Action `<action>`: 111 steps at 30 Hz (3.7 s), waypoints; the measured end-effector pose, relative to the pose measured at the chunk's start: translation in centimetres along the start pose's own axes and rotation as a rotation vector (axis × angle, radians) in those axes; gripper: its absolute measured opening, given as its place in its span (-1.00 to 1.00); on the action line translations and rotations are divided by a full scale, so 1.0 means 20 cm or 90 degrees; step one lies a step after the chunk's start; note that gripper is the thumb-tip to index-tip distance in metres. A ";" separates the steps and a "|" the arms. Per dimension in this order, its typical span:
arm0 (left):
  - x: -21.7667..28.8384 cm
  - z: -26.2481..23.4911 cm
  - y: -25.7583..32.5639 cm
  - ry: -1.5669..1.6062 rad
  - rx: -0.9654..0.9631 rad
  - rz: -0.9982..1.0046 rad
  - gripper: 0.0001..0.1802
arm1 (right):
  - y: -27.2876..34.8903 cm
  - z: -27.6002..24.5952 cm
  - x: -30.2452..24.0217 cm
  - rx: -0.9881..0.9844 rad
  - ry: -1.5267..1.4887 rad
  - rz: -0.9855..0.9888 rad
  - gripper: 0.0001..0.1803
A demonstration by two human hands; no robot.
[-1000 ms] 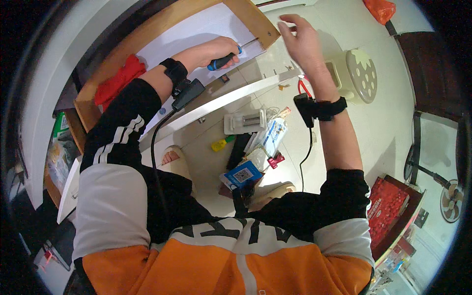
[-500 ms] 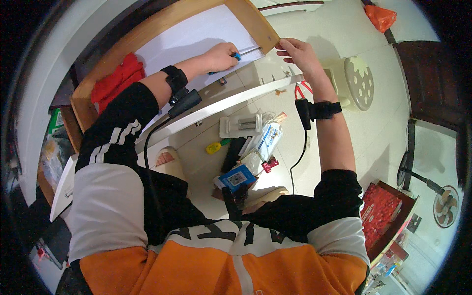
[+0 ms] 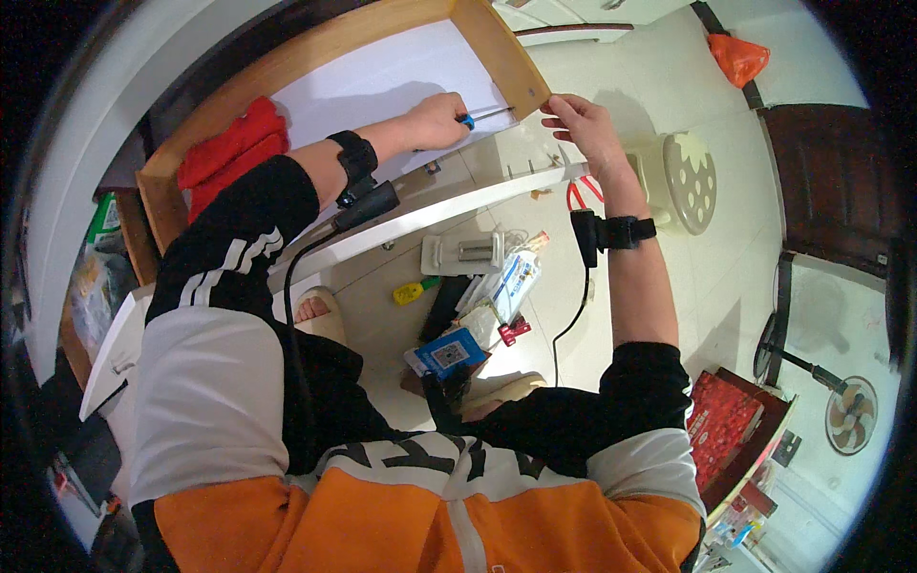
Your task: The person uses a screwdriver to tighten screws on a wooden drawer frame, then places a white panel into the frame and secures it with screws. The person also handles a red cloth and a small box during the process.
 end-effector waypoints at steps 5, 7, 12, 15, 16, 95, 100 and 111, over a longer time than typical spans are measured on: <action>0.00 -0.01 0.02 -0.001 0.029 -0.014 -0.72 | 0.01 0.01 -0.02 -0.009 0.017 -0.021 -0.61; 0.01 -0.01 0.02 -0.037 0.059 0.004 -0.74 | 0.01 0.01 -0.02 -0.012 0.009 -0.022 -0.60; 0.01 -0.01 0.04 -0.043 0.074 0.000 -0.72 | 0.03 0.00 -0.03 -0.013 -0.001 -0.009 -0.60; 0.03 -0.01 0.07 -0.046 0.077 0.019 -0.71 | 0.03 -0.01 -0.02 0.001 -0.066 -0.008 -0.61; 0.03 -0.01 0.08 -0.042 0.079 0.031 -0.71 | 0.03 -0.01 -0.02 -0.003 -0.069 -0.005 -0.61; -0.07 -0.02 0.15 -0.123 0.047 -0.020 -0.56 | 0.02 -0.02 0.00 0.004 -0.017 -0.039 -0.65; 0.01 -0.04 0.21 -0.153 0.109 0.067 -0.62 | 0.02 -0.01 0.01 0.004 -0.025 -0.045 -0.67; -0.08 -0.03 0.11 0.049 -0.059 -0.127 -0.55 | 0.02 -0.02 0.02 0.004 -0.037 -0.047 -0.67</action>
Point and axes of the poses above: each hand's wrist, its own y-axis away from the middle knuckle, its own z-axis out of the palm, x = y × z, the point moved 6 cm from there along -y, towards the middle knuckle, and after that the axes turned 14 degrees about -z, right-handed, at the moved point
